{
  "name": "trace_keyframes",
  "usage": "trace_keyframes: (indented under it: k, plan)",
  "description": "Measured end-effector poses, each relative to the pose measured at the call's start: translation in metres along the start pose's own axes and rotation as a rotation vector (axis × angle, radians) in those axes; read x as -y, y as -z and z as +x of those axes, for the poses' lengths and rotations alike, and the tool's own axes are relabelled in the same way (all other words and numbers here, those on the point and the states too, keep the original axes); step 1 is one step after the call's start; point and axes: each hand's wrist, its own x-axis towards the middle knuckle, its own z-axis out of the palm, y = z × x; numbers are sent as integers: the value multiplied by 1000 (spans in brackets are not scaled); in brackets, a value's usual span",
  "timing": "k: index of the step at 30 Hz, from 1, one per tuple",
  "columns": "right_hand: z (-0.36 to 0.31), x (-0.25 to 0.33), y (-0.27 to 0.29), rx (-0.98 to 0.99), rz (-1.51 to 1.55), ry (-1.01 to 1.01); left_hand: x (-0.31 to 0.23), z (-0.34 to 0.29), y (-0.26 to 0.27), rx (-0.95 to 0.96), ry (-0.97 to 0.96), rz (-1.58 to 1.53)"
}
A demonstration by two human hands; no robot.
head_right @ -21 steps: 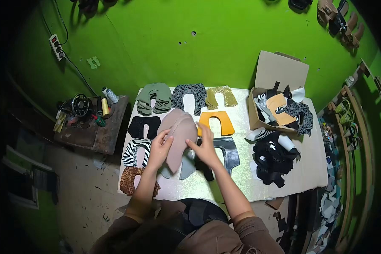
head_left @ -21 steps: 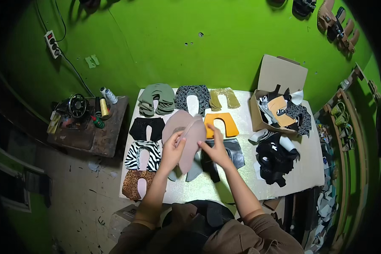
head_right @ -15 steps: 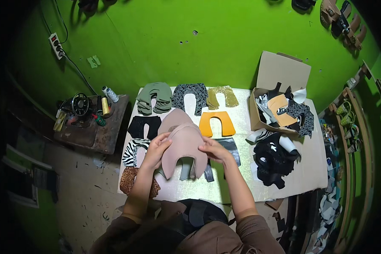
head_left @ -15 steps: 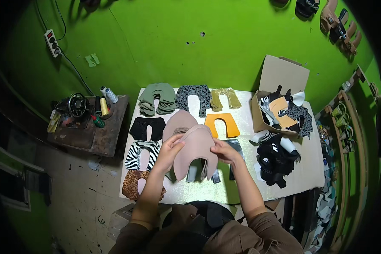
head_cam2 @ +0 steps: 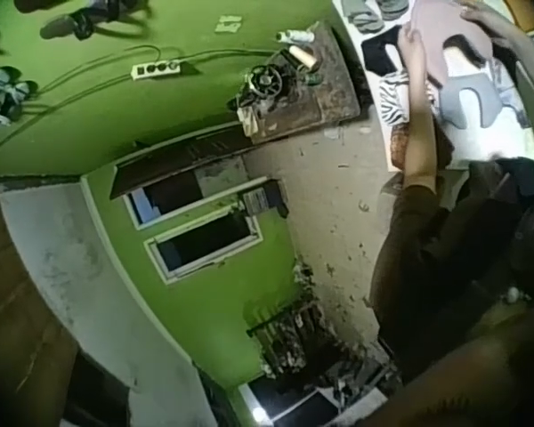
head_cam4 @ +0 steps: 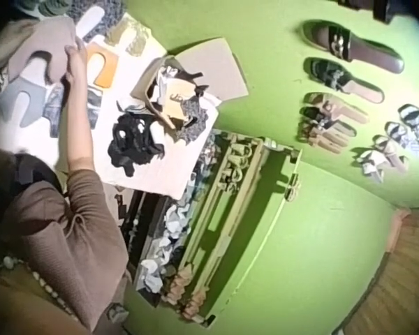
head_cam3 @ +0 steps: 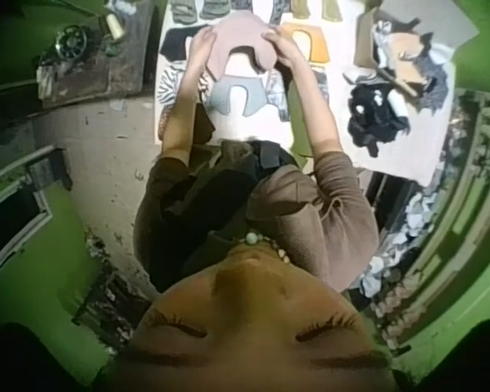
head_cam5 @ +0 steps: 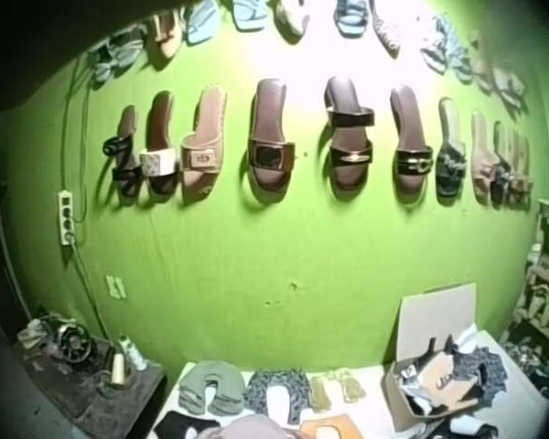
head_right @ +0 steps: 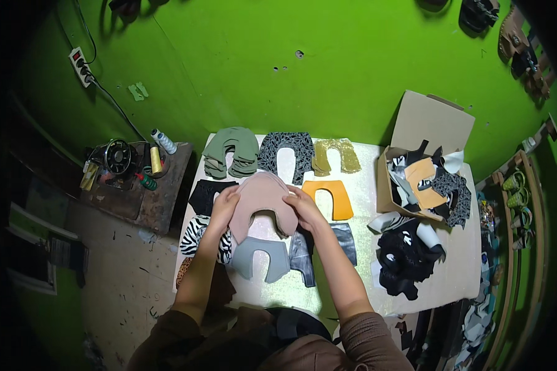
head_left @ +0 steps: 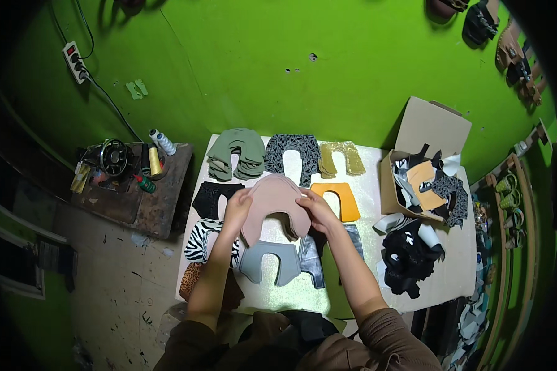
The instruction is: Sorting and arranging various patterned and colored shoe upper components on a table.
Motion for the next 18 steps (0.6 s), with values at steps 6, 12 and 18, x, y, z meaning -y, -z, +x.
trace_keyframes:
  k: [6,12,18]
  plan:
    - [45,-16,18,-432,-1083,469,-2,21,-9,-2,-382,942]
    - [62,-30,-3,-302,-1518,717,23,40,-26,179,-389,1221]
    - [74,-18,1,-252,-1423,474,28,48,-20,221,-440,1069]
